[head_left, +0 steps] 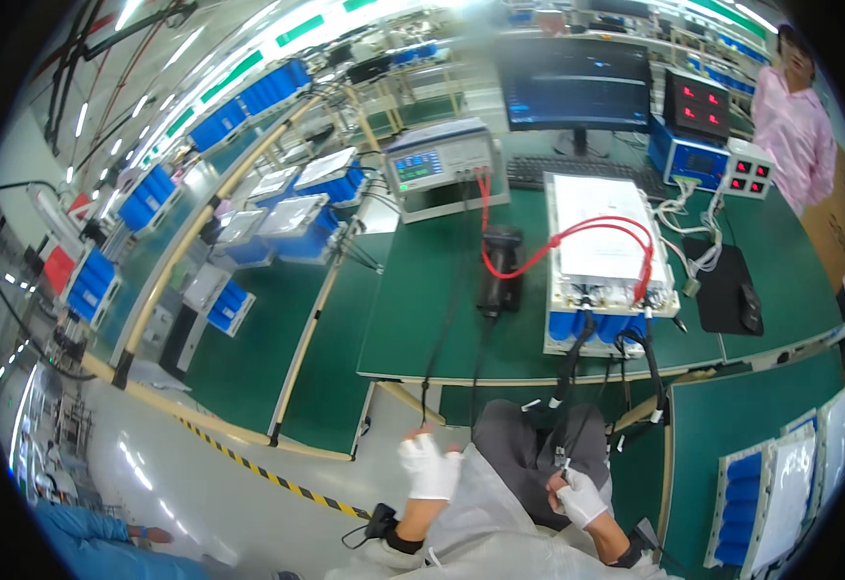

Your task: Testing and scanning battery packs in an industrial assembly line setting.

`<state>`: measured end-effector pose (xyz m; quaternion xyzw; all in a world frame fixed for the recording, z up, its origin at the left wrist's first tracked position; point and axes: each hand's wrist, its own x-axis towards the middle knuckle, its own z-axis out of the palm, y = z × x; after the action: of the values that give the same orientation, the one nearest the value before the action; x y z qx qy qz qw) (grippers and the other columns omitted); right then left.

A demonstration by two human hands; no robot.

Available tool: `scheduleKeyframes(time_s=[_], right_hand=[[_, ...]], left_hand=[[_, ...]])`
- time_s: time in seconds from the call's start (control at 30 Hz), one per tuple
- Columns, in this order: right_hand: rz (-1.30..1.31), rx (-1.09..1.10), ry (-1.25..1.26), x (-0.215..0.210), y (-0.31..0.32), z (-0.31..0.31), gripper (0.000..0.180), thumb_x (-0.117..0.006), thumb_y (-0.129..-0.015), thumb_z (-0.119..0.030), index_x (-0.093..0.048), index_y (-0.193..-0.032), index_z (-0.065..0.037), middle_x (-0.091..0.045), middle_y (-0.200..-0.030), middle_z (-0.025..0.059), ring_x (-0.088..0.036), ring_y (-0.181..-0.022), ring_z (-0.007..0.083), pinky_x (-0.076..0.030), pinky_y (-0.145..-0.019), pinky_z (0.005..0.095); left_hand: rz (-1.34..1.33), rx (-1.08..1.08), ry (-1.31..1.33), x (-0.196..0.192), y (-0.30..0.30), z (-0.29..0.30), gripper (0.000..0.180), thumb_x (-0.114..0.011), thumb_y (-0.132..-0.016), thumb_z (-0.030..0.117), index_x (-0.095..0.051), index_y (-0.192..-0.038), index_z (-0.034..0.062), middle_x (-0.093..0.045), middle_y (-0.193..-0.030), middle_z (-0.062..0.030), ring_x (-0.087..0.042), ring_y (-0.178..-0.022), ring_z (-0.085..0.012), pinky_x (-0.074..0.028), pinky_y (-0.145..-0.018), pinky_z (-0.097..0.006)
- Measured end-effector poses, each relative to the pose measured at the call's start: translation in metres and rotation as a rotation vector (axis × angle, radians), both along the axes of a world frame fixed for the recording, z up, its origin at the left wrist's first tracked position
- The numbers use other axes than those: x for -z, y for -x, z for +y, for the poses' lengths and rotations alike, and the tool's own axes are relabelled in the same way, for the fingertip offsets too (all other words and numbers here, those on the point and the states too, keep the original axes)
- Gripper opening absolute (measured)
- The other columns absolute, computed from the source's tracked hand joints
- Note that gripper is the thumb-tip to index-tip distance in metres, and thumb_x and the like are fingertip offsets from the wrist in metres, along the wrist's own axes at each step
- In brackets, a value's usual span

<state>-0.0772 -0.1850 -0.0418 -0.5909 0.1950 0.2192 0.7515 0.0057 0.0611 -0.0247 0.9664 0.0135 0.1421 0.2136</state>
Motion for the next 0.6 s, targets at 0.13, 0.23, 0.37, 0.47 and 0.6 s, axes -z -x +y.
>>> scheduleKeyframes(time_s=[0.13,0.23,0.37,0.47,0.6], right_hand=[[-0.121,-0.142,0.324,0.018,-0.001,-0.004,0.017,-0.054,-0.091,-0.018,-0.059,-0.084,-0.003,-0.057,-0.061,0.0061,-0.054,-0.055,0.0119,-0.042,-0.051,0.0272],[-0.452,-0.198,0.702,0.025,0.002,-0.005,0.03,-0.06,-0.08,-0.024,-0.061,-0.107,-0.01,-0.066,-0.088,0.0157,-0.065,-0.081,0.0317,-0.051,-0.071,0.0362],[-0.556,-0.176,0.653,0.023,0.005,-0.008,0.037,-0.057,-0.074,-0.011,-0.057,-0.111,-0.007,-0.064,-0.089,0.016,-0.062,-0.085,0.0335,-0.049,-0.078,0.0413],[-0.379,0.041,0.338,0.02,0.004,-0.009,0.034,-0.062,-0.077,-0.02,-0.055,-0.105,-0.003,-0.06,-0.088,0.0143,-0.059,-0.079,0.0263,-0.048,-0.074,0.0365],[-0.614,0.163,0.623,0.016,0.016,-0.012,0.028,-0.053,-0.087,-0.016,-0.053,-0.111,-0.002,-0.064,-0.094,0.0146,-0.061,-0.083,0.0273,-0.048,-0.073,0.0373]], left_hand=[[0.611,0.597,0.693,-0.004,0.007,-0.063,0.036,-0.06,-0.084,0.016,-0.055,-0.118,0.0034,-0.065,-0.097,-0.0155,-0.063,-0.086,-0.0275,-0.049,-0.078,-0.035],[0.659,0.731,0.322,0.007,0.01,-0.102,0.038,-0.056,-0.083,0.03,-0.06,-0.111,0.0046,-0.065,-0.095,-0.0181,-0.062,-0.09,-0.0338,-0.048,-0.079,-0.038],[0.947,0.582,0.886,0.023,-0.011,-0.129,0.022,-0.056,-0.087,0.019,-0.057,-0.09,-0.0025,-0.064,-0.081,-0.0164,-0.065,-0.068,-0.0265,-0.054,-0.06,-0.034],[0.769,0.58,0.849,0.02,-0.022,-0.145,0.016,-0.053,-0.089,0.016,-0.055,-0.085,0.0009,-0.058,-0.069,-0.0083,-0.058,-0.058,-0.0175,-0.047,-0.05,-0.029],[0.593,0.771,0.305,-0.002,-0.014,-0.133,0.026,-0.055,-0.085,0.022,-0.064,-0.088,-0.0023,-0.065,-0.08,-0.014,-0.058,-0.071,-0.0202,-0.046,-0.066,-0.034]])
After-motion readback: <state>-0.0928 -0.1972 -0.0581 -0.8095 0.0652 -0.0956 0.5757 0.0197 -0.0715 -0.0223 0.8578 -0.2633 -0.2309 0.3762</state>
